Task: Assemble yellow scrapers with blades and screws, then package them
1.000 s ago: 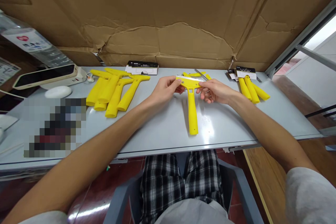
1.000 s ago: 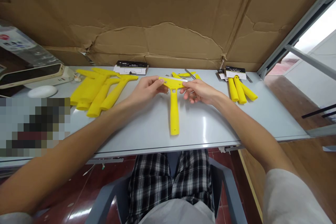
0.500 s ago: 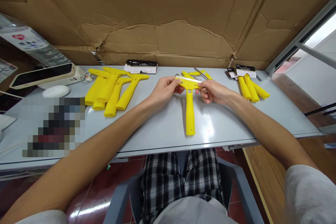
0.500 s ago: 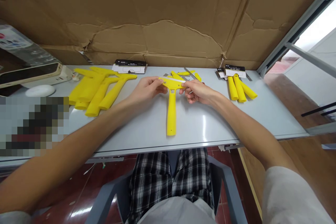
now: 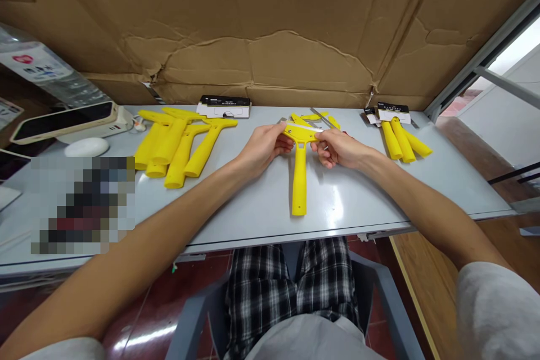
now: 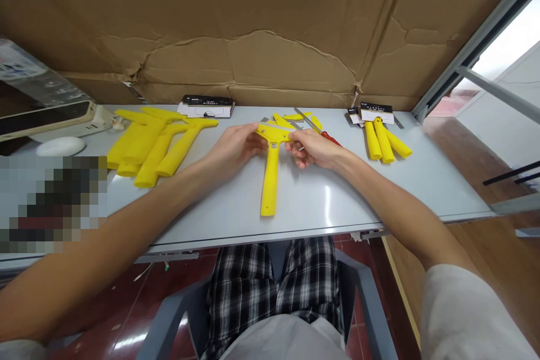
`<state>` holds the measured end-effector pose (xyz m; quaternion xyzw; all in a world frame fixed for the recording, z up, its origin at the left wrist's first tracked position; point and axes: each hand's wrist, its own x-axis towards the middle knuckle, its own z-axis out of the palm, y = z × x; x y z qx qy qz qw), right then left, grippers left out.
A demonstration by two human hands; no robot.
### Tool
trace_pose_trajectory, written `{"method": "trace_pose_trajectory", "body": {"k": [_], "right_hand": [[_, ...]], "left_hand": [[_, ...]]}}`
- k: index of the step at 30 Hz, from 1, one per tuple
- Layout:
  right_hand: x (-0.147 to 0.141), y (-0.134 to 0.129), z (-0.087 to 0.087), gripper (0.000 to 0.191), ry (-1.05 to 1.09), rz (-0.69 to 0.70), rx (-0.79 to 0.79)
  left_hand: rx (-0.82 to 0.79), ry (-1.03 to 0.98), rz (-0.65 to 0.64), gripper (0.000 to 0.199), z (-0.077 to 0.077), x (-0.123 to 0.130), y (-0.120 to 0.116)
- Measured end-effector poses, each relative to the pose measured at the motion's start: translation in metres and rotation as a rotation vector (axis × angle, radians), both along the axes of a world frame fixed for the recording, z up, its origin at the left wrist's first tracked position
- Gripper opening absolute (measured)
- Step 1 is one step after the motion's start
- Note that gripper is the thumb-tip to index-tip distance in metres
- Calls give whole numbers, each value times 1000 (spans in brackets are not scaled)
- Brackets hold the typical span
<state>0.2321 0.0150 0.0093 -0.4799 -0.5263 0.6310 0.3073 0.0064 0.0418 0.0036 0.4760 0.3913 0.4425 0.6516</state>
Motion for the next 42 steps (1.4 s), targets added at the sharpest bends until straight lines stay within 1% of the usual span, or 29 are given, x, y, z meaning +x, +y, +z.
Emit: {"method": "trace_pose_trajectory", "body": {"k": [4, 10, 15, 19, 20, 21, 23, 24, 25, 26, 27, 29, 31, 34, 37, 42], "right_hand": [[-2, -2, -1, 31, -4, 23, 16], [-4, -2, -1, 30, -9, 35, 25], [-6, -5, 2, 34, 0, 11, 26], [-12, -8, 3, 33, 22, -19, 22], [-14, -8, 3, 33, 34, -35, 19], [-16, -9, 2, 32, 49, -56, 18], [-21, -10, 1, 31, 79, -105, 15], [-23, -10, 0, 29, 91, -125, 13], [-24, -11, -1, 28, 99, -139, 11], [-26, -11, -1, 27, 104, -146, 7], [-27, -12, -2, 27, 105, -146, 3], [-28, -13, -2, 25, 108, -135, -1], [-29, -14, -1, 24, 105, -129, -2], [-31, -16, 0, 24, 90, -127, 4], [-32, -18, 1, 24, 73, -125, 18], [-35, -20, 1, 24, 52, -105, 32]], "left_hand": [[24, 49, 28, 20, 2, 0, -2], [70, 113, 36, 22, 0, 1, 0], [42, 61, 34, 23, 1, 1, -2], [42, -10, -38, 13, 5, 2, -10], [24, -9, -47, 18, 6, 3, -13], [3, -3, -45, 29, 7, 3, -16], [-14, 32, -13, 60, 7, 4, -21], [7, 66, 8, 75, 6, 4, -22], [51, 117, 27, 86, 5, 3, -23], [115, 189, 38, 93, 5, 2, -24], [195, 281, 42, 95, 4, 1, -23], [381, 496, 41, 89, 2, -2, -22], [566, 695, 54, 77, 2, -4, -21], [777, 869, 83, 59, 4, -6, -21], [868, 932, 66, 53, 4, -7, -23], [892, 1012, 9, 57, 3, -8, -25]]}}
